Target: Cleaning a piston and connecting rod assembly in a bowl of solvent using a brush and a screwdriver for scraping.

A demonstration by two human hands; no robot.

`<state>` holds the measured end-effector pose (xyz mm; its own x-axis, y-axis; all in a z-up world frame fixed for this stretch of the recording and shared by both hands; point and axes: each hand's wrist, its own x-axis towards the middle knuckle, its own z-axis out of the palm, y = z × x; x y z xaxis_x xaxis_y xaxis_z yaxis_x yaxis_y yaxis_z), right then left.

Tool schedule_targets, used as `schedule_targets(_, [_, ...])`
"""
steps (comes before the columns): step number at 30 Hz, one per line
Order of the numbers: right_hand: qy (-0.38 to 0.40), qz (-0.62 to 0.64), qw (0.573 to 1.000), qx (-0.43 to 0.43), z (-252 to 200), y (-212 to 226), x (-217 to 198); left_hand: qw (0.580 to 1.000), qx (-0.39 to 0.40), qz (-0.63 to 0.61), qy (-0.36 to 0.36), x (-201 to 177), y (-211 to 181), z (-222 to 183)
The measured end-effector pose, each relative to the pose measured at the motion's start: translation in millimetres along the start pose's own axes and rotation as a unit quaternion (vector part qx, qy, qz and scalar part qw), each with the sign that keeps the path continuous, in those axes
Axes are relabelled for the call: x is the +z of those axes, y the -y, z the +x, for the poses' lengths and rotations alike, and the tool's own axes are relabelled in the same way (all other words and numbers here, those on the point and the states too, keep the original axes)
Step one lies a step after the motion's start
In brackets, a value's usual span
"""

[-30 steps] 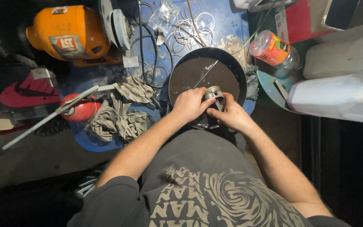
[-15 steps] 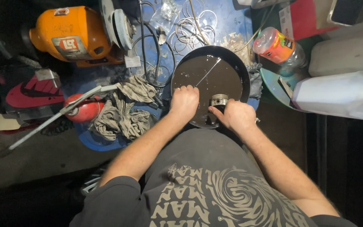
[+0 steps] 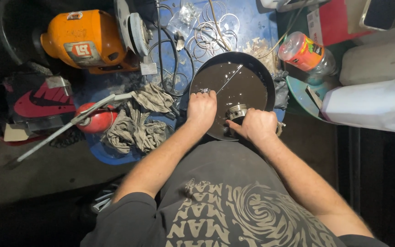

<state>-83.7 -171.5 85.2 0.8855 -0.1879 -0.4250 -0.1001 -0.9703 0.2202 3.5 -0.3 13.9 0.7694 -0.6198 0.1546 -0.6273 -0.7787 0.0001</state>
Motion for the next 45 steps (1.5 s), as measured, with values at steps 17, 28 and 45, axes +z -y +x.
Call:
schedule_targets(17, [-0.003, 0.001, 1.0, -0.013, -0.9, -6.8, 24.4, 0.999, 0.023, -0.019, -0.041, 45.5, -25.5, 18.5])
schedule_targets(28, [0.018, 0.056, 0.998, 0.007, 9.5, -9.7, 31.1, 0.985, 0.049, -0.144, 0.082, -70.5, -9.2, 12.8])
schedule_targets(45, [0.063, 0.094, 0.993, 0.027, 12.9, -10.9, 45.4, 0.987, 0.13, -0.094, 0.005, 7.7, -71.2, 40.5])
